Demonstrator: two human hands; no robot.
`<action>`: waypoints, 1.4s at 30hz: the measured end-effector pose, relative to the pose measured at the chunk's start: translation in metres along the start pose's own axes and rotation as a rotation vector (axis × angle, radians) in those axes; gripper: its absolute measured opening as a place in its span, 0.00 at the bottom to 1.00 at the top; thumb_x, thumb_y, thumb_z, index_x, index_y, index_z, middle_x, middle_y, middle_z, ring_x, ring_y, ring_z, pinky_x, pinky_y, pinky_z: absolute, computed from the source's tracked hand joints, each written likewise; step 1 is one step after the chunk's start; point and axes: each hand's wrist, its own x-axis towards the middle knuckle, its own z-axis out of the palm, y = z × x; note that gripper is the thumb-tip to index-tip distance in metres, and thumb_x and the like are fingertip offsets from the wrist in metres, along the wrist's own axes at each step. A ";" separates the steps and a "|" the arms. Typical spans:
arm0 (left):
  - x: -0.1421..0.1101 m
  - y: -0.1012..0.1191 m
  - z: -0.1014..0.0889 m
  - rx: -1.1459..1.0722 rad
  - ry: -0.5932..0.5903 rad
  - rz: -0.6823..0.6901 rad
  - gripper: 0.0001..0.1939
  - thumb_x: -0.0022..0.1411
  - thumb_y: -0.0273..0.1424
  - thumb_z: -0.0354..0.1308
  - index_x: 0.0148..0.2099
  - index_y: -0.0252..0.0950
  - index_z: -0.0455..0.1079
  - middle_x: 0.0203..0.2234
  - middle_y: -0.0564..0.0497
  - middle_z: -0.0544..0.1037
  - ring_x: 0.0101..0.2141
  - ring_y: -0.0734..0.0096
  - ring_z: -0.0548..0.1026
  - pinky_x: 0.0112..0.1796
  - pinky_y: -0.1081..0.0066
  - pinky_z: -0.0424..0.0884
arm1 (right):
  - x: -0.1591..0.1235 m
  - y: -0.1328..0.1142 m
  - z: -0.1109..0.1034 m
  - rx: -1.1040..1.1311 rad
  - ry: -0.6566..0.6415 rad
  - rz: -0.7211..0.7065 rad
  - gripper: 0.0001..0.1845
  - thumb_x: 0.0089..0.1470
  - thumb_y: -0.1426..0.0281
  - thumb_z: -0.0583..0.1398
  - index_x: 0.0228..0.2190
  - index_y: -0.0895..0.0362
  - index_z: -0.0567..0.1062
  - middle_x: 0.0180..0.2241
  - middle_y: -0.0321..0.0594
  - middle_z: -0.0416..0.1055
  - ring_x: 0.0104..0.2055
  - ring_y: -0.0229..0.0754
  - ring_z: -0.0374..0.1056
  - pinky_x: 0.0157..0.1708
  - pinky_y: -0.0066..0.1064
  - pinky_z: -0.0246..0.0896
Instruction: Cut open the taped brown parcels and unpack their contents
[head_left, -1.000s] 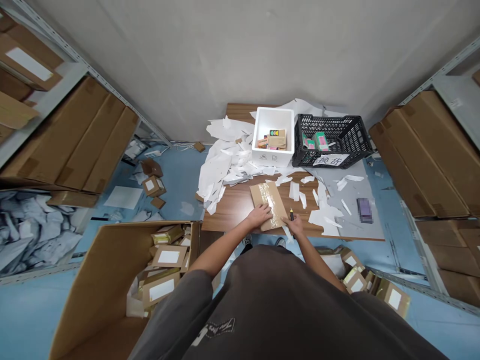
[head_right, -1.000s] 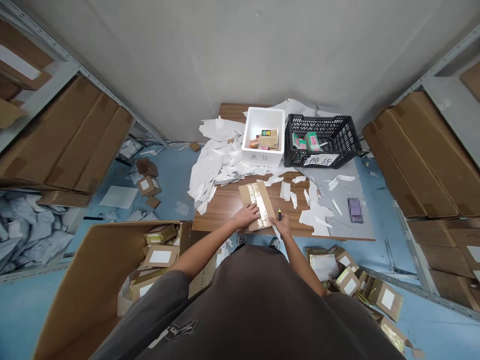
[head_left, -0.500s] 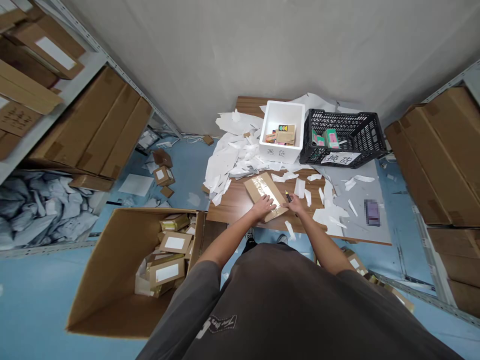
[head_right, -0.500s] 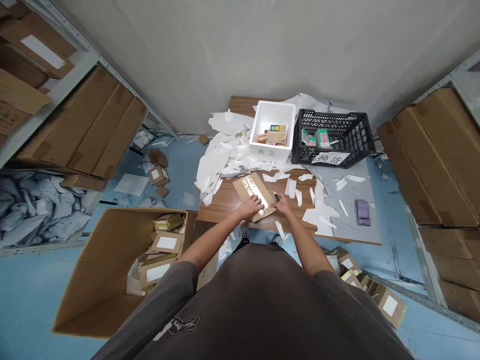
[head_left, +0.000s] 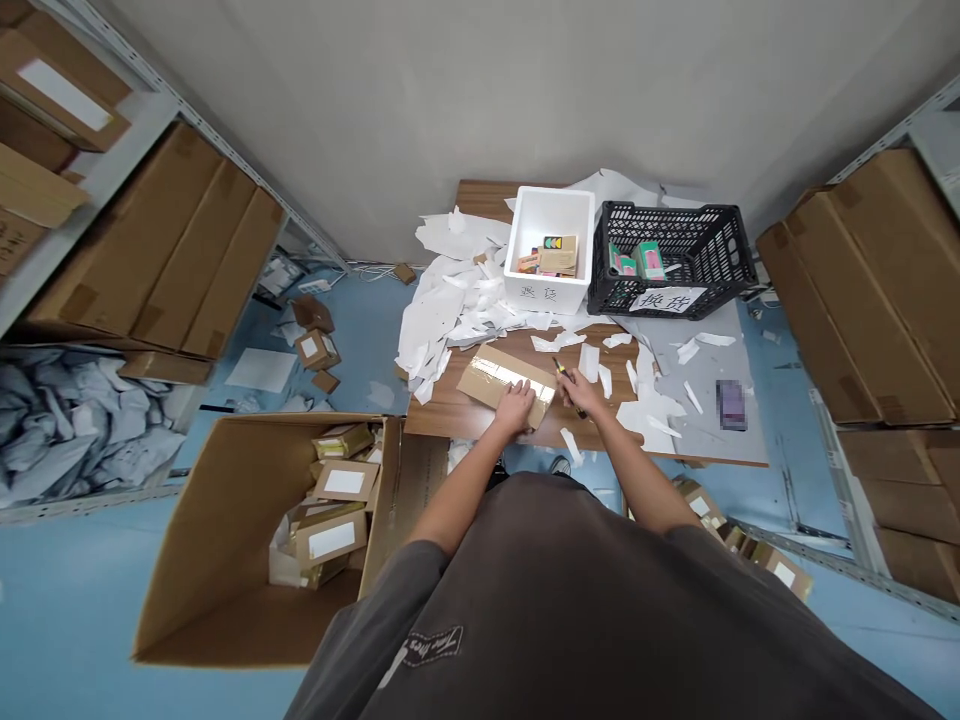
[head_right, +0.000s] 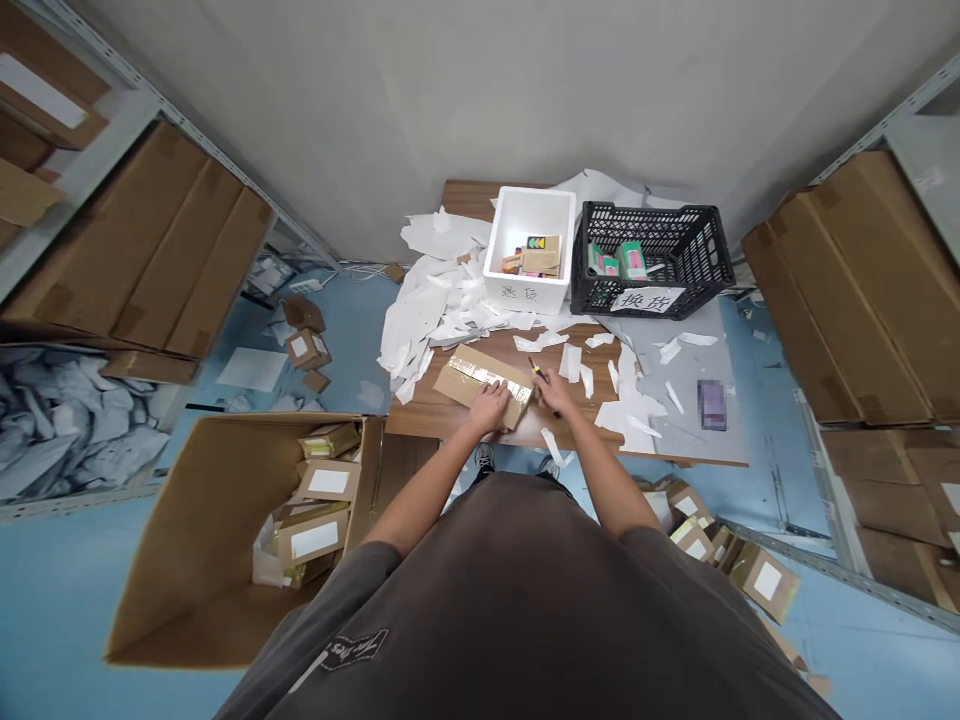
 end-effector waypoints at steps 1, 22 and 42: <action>0.002 0.000 -0.001 -0.010 -0.010 -0.004 0.56 0.43 0.39 0.83 0.70 0.35 0.63 0.74 0.30 0.63 0.73 0.37 0.60 0.72 0.45 0.50 | -0.011 0.007 -0.002 0.009 -0.079 0.011 0.20 0.67 0.47 0.59 0.39 0.50 0.68 0.26 0.34 0.75 0.25 0.42 0.70 0.31 0.31 0.66; -0.009 0.004 -0.012 0.006 0.016 -0.045 0.57 0.46 0.41 0.83 0.73 0.34 0.62 0.70 0.29 0.69 0.71 0.39 0.64 0.69 0.49 0.56 | -0.062 0.033 0.008 -0.036 -0.306 0.147 0.30 0.50 0.38 0.69 0.26 0.51 0.73 0.17 0.32 0.68 0.20 0.40 0.60 0.25 0.32 0.62; 0.025 -0.045 -0.005 -0.024 0.042 -0.191 0.50 0.68 0.59 0.61 0.82 0.43 0.52 0.79 0.39 0.55 0.78 0.38 0.48 0.74 0.44 0.47 | -0.073 0.020 -0.007 -0.480 -0.154 -0.115 0.20 0.72 0.58 0.55 0.55 0.52 0.79 0.56 0.45 0.80 0.57 0.54 0.74 0.55 0.38 0.67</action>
